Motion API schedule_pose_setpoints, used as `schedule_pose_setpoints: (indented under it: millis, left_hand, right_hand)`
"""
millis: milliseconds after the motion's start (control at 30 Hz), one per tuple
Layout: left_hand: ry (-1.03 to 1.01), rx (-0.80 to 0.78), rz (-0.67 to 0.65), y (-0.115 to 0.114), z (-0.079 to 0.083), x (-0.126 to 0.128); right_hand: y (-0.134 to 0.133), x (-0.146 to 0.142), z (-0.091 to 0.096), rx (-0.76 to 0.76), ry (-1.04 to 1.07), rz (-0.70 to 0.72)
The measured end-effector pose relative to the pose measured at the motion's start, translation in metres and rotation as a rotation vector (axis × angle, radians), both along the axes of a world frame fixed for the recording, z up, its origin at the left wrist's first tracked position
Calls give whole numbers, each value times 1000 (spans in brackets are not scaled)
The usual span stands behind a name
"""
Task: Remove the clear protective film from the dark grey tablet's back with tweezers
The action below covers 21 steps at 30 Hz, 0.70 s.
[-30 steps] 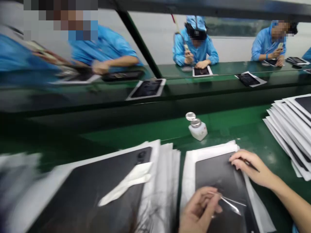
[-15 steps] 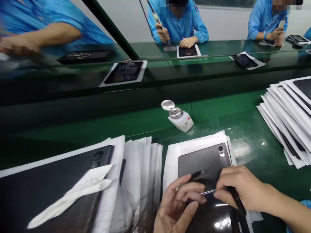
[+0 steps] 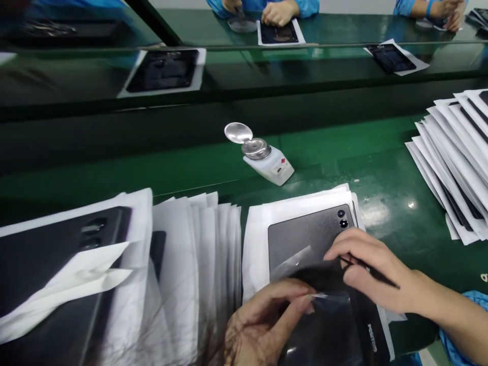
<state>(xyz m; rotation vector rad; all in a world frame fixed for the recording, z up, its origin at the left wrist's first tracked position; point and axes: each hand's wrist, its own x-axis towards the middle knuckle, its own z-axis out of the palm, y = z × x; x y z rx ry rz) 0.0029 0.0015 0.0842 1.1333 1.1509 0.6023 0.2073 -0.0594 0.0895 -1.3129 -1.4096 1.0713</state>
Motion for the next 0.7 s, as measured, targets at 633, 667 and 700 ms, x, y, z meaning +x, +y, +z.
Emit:
schedule_pose_setpoints:
  millis: [633, 667, 700]
  left_hand:
    - [-21, 80, -95, 4, -3, -6]
    - [-34, 98, -132, 5, -7, -8]
    - [-46, 112, -161, 5, -10, -11]
  right_hand:
    - [-4, -16, -16, -178, 427, -242]
    - [-5, -17, -17, -189, 448, -245]
    - [-5, -18, -18, -197, 470, -247]
